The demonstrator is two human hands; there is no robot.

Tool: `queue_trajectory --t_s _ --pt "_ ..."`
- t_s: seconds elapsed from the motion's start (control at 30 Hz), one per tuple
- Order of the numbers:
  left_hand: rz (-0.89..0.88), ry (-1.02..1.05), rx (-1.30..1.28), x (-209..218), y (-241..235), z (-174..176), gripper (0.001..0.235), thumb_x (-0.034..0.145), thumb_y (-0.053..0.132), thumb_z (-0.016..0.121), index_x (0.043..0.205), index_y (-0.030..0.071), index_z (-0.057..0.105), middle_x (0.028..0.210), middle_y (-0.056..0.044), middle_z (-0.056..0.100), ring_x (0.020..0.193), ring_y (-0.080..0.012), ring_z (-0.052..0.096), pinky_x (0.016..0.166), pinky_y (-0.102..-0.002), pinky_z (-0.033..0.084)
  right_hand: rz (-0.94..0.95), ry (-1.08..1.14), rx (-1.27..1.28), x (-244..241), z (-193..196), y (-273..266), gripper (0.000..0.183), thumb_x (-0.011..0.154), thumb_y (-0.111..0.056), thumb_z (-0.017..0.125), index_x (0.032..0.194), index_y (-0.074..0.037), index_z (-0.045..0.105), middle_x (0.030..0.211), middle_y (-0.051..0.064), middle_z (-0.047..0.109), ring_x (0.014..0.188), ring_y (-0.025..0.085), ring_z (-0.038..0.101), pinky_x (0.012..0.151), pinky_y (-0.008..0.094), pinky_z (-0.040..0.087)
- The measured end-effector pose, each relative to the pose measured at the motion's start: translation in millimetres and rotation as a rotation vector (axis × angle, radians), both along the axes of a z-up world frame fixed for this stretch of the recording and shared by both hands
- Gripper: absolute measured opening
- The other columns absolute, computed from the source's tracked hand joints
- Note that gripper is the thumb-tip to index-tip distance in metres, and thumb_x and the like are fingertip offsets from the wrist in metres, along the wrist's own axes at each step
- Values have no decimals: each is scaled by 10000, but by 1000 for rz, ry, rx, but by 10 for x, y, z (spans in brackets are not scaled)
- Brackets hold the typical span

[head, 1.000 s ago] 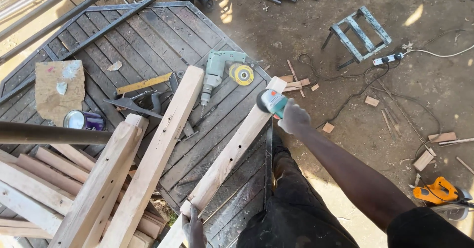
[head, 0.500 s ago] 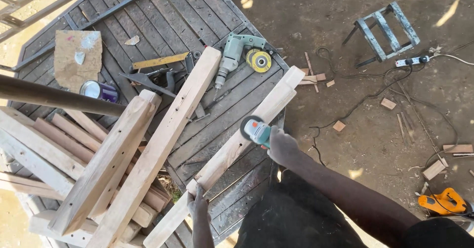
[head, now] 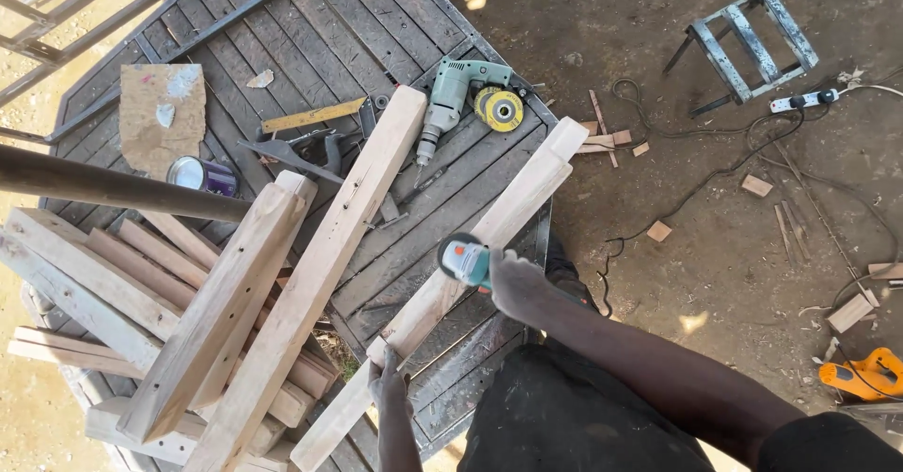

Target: Sanding wooden pieces using an angle grinder with a sanding disc attachment.

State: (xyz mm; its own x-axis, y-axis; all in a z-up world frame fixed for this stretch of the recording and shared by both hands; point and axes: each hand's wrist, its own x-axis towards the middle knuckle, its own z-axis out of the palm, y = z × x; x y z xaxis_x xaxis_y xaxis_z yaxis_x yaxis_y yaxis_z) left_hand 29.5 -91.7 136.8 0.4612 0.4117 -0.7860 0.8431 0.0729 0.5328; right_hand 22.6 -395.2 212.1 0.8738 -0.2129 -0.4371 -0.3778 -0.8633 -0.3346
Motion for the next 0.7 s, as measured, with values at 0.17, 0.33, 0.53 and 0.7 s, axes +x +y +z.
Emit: queue_trajectory --t_s 0.17,0.33,0.53,0.7 --pt "2 -63 -4 -42 82 -155 502 923 383 721 1376 186 631 1142 -14 669 909 -158 556 718 -342 441 -184 153 -46 201 142 -744 663 879 -249 799 1364 24 440 1005 146 669 773 234 687 676 335 629" --pt "-76 -93 93 8 17 -131 553 948 331 703 1404 62 543 1264 -108 646 1001 -237 607 719 -347 504 -444 87 -62 157 12 -1339 543 832 -286 795 1200 -59 467 1136 201 704 997 428 716 847 534 577" --pt "-558 -194 593 331 -649 698 812 836 232 780 1524 88 374 1663 -118 263 1533 -334 239 1226 -592 205 -637 -19 29 -268 76 -1487 621 750 -318 827 1169 -53 454 1071 200 707 950 452 695 861 558 517" --pt "-1118 -417 604 509 -1228 176 1053 670 401 877 1552 169 351 1652 -99 282 1535 -308 221 1236 -587 189 -691 -37 77 -546 281 -1473 646 737 -271 761 1252 -31 453 1111 224 694 1033 458 684 903 559 525"
